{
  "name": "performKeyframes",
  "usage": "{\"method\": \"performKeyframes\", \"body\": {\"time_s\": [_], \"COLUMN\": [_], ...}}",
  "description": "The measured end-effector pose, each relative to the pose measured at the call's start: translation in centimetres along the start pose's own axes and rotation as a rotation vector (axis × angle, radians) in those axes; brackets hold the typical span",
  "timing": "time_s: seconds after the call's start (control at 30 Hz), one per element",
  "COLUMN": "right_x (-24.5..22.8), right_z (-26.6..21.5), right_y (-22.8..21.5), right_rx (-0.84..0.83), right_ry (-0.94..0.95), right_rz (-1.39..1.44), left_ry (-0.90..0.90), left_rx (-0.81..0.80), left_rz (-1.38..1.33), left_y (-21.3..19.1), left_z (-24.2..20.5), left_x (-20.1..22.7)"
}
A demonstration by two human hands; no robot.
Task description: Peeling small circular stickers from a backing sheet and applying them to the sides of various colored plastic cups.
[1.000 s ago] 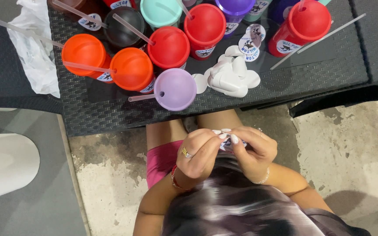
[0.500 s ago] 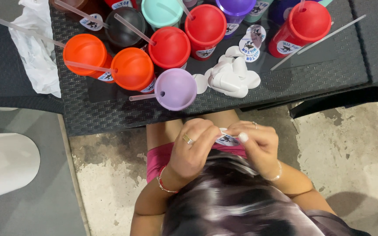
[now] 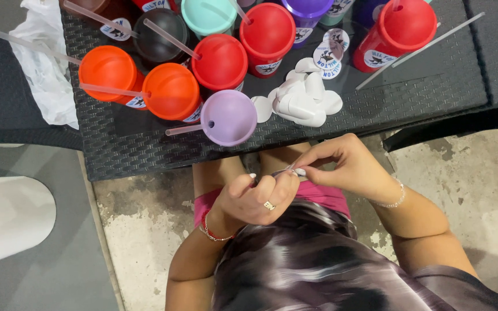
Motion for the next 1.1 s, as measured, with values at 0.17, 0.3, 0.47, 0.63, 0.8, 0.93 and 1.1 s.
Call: {"method": "performKeyframes", "body": {"time_s": [0.17, 0.3, 0.47, 0.63, 0.8, 0.93, 1.1], "right_x": [2.7, 3.3, 3.0, 1.3, 0.3, 1.4, 2.8], "right_z": [-0.2, 0.0, -0.2, -0.4, -0.5, -0.3, 0.6], "right_y": [-0.8, -1.5, -1.4, -0.9, -0.5, -0.9, -2.9], "right_rx": [0.043, 0.078, 0.100, 0.094, 0.085, 0.080, 0.174], "right_ry": [0.065, 0.081, 0.100, 0.052, 0.034, 0.049, 0.096], "right_rz": [0.048, 0.108, 0.042, -0.078, -0.187, -0.157, -0.116], "left_ry": [-0.014, -0.141, -0.180, -0.134, -0.104, -0.090, -0.063], "left_rx": [0.066, 0.051, -0.006, 0.011, -0.033, -0.022, -0.064], "left_rz": [0.090, -0.070, -0.172, -0.176, -0.180, -0.143, -0.099], "left_y": [0.4, 1.0, 1.6, 1.4, 1.3, 1.1, 0.4], "left_z": [-1.6, -2.1, -1.3, -0.5, -0.3, -0.4, -2.7], "left_x": [0.7, -0.2, -1.1, -1.1, -0.7, -0.3, 0.4]}}
Point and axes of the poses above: each hand's wrist, its own z-axis towards the middle knuckle, its own y-axis out of the palm, x = y × z, the point moved 7 cm from there along z, towards the middle knuckle, and after that the axes turned 13 degrees about z, right-handed, at the moved point
